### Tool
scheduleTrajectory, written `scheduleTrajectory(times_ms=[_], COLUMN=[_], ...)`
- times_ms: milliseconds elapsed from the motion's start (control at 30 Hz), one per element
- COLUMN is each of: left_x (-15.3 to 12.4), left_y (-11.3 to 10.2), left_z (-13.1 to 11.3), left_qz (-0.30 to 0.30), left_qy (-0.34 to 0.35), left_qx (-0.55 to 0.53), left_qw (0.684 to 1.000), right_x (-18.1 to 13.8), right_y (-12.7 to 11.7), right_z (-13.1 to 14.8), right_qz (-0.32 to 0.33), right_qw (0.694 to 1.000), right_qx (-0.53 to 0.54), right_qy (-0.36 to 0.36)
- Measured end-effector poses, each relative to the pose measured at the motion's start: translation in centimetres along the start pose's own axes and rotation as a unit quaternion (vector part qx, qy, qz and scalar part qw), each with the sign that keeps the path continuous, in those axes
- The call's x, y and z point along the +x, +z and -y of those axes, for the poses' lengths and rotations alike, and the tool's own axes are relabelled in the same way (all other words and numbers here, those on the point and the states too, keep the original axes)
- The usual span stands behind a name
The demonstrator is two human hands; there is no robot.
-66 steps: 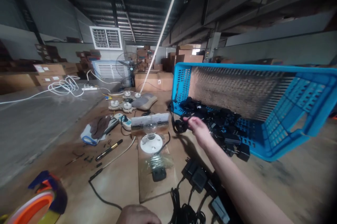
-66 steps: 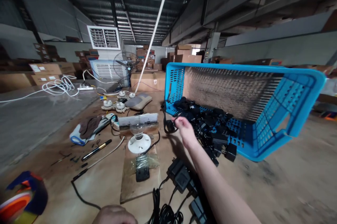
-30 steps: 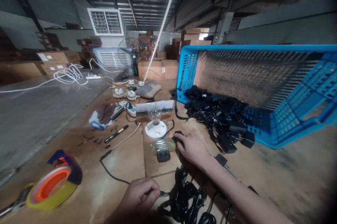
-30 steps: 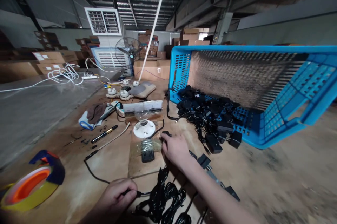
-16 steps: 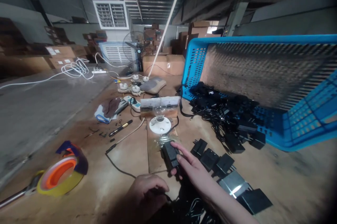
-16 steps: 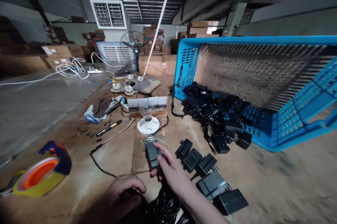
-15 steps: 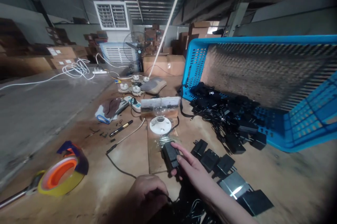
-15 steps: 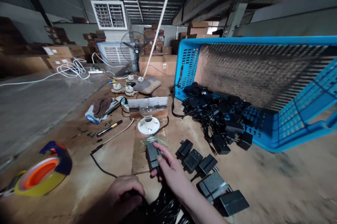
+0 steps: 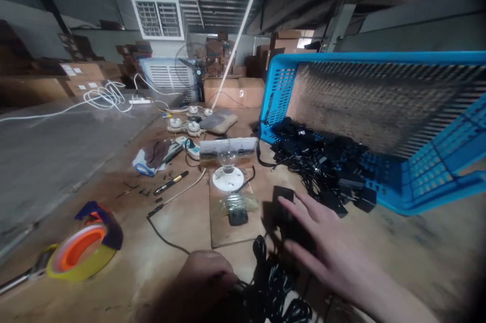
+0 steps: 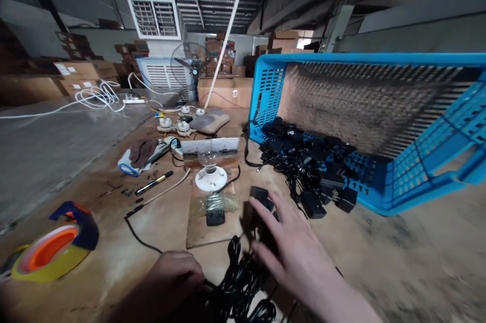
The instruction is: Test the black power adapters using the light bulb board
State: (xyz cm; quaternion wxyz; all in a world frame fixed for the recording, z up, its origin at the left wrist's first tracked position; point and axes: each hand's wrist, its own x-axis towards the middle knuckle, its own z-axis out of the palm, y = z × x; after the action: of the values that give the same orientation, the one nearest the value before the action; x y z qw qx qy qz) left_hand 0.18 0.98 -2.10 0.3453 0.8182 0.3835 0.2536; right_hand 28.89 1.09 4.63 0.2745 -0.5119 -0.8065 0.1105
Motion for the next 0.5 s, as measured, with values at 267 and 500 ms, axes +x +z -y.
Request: scheduleTrajectory(times_ms=[267, 500], left_x=[0.5, -0.6], left_y=[0.0, -1.7], left_z=[0.0, 2.5], left_qz=[0.017, -0.136], left_qy=[0.039, -0.092], left_qx=[0.004, 0.049], left_qw=[0.999, 0.985], right_x=[-0.7, 0.1], right_y=[3.4, 1.7], right_z=[2.2, -0.4], right_qz=[0.298, 0.188], right_qw=[0.925, 0.979], right_qx=[-0.05, 0.029], right_qy=[-0.229, -0.073])
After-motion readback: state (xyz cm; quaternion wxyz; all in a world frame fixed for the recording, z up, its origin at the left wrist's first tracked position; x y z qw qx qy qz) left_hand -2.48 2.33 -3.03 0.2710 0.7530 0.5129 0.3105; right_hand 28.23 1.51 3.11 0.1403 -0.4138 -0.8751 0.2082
